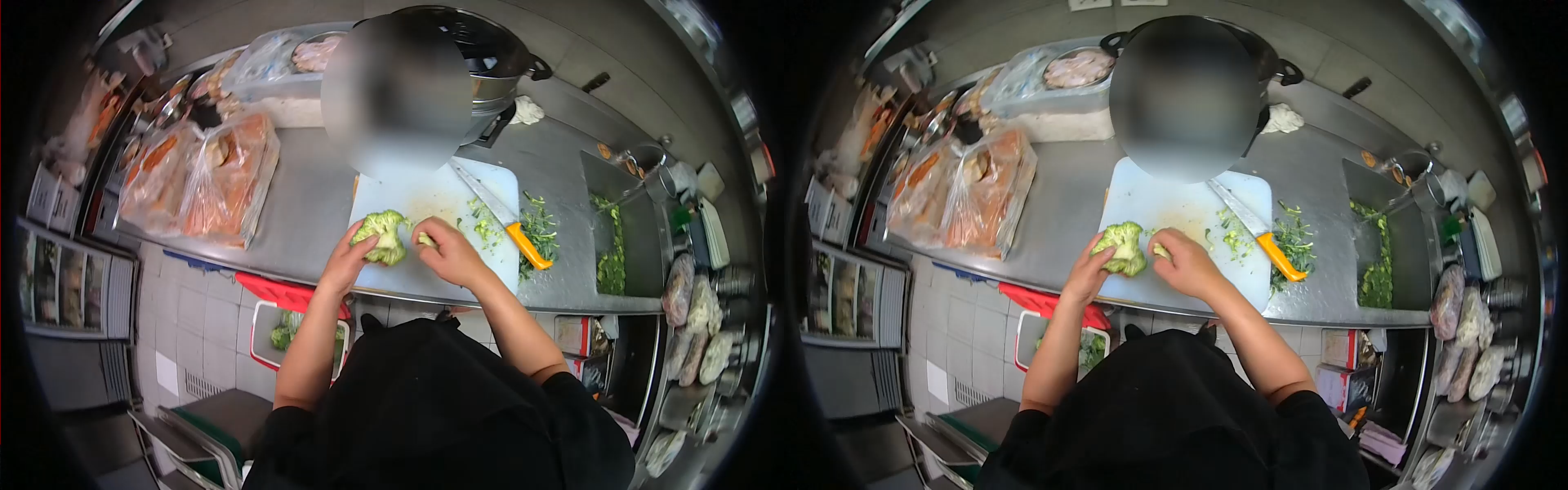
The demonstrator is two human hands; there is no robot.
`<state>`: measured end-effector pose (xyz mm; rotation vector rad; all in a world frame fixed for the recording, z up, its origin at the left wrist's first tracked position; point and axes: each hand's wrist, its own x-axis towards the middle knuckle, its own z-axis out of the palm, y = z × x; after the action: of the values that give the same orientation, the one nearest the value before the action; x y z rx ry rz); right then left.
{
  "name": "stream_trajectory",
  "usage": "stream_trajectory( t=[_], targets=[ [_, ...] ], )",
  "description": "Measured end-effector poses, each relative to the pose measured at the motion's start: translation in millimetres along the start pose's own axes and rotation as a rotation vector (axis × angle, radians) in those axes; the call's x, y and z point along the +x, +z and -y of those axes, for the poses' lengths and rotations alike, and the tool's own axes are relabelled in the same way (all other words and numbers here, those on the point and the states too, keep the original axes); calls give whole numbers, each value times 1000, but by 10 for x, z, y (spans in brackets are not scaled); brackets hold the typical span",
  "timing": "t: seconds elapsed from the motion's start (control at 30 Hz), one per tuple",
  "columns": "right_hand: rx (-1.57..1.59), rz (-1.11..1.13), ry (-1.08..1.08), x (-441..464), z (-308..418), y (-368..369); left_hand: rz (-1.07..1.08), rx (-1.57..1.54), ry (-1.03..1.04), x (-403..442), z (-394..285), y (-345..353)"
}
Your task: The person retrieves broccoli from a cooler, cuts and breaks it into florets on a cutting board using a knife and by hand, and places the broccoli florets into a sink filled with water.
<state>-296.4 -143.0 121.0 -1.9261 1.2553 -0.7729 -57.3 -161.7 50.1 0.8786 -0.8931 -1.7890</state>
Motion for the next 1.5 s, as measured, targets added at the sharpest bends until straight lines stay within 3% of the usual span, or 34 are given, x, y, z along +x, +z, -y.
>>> stream_trajectory(
  t=[0.07, 0.13, 0.23, 0.4, 0.5, 0.67, 0.9, 0.97, 1.0, 1.03, 1.1, 1.17, 1.23, 1.3, 1.43, 1.5],
  targets=[
    [-3, -73, -99, -36, 148, -235, 237, -101, -52, 61, -122, 39],
    [43, -50, -237, -50, 113, -393, 308, -118, -97, 165, -159, 193],
    [30, -98, -212, -136, -48, -462, 365, -119, -120, 306, -158, 582],
    [-36, -294, -187, -390, -370, -651, 163, 60, -77, 480, 127, 1181],
    [-10, -299, -82, -544, -458, -842, 103, 151, -12, 552, 273, 1450],
    [9, -165, -152, -667, -723, -1055, 51, 451, 107, 599, 398, 1671],
    [89, -169, -48, -746, -908, -873, -165, 797, 313, 592, 347, 1946],
    [494, -235, 374, -744, -774, -846, -172, 782, 298, 665, 389, 1883],
    [586, -269, 375, -736, -837, -790, -170, 786, 301, 645, 365, 1923],
    [589, -274, 372, -720, -876, -724, -182, 671, 178, 609, 333, 1995],
    [96, -412, 66, -695, -913, -587, -187, 558, 52, 608, 382, 2014],
    [118, -448, 122, -688, -851, -552, -175, 800, 270, 675, 550, 1933],
    [139, -478, 174, -668, -831, -520, -155, 820, 325, 664, 516, 1972],
    [244, -623, 145, -682, -835, -469, -19, 708, 507, 658, 561, 1987],
    [113, -522, 167, -748, -931, -586, -31, 786, 346, 677, 499, 1944],
    [-205, -367, 37, -781, -990, -592, -35, 932, 277, 754, 429, 1897]
  ],
)
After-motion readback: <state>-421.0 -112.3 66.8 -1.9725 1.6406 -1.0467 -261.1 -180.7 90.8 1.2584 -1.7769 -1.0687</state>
